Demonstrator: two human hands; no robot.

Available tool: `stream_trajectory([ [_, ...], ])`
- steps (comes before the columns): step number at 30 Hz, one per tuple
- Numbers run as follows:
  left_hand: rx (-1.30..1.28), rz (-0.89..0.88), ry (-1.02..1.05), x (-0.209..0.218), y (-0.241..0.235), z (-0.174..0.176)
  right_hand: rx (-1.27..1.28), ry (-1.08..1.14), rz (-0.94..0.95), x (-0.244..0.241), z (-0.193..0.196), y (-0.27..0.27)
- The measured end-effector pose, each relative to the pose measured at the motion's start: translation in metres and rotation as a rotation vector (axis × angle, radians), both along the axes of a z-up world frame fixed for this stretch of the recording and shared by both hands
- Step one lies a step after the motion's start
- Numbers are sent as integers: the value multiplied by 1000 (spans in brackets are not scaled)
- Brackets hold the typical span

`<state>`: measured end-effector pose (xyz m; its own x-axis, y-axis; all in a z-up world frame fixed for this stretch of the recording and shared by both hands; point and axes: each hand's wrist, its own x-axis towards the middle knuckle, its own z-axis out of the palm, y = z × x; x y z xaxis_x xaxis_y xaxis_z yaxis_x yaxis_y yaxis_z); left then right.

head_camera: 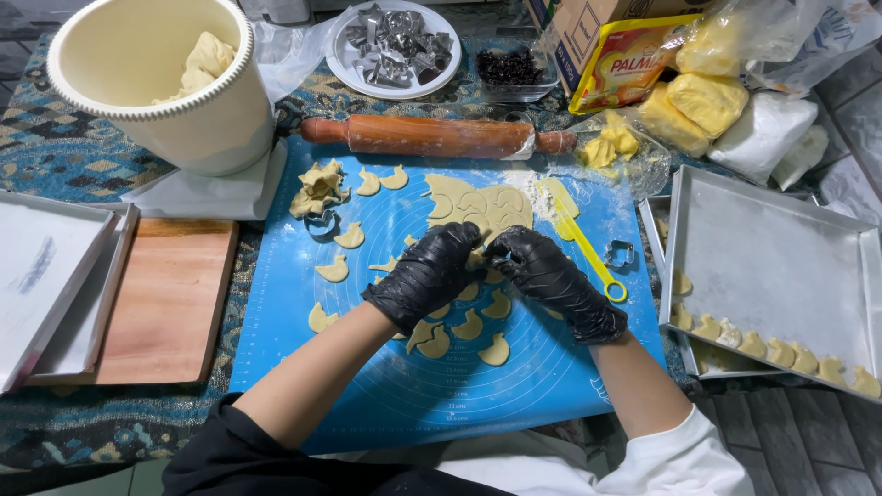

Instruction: Cutting crescent-shaped cookies from rolled-out dough using a mold and placing them on a tray.

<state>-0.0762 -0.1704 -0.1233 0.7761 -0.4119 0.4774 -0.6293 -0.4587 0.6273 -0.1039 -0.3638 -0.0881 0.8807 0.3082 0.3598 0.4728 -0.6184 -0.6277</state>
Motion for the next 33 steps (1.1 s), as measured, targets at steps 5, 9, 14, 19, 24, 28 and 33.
stream_trajectory([
  [5,44,15,-64,-10,1,9,-88,-62,-77,9,-17,-15],
  [9,-93,-87,231,-4,12,8,-95,-250,-48,16,-17,-9],
  [14,-53,-42,388,5,15,24,99,-169,-6,22,-12,7],
  [19,-5,21,492,6,20,24,161,-128,19,13,5,20],
  [24,-119,-65,467,-7,25,47,-199,-432,-217,21,-35,10],
  [28,-139,-68,484,-4,24,45,-34,-323,-147,12,-15,10],
  [33,-136,-19,628,-14,24,63,346,183,179,6,13,-10],
])
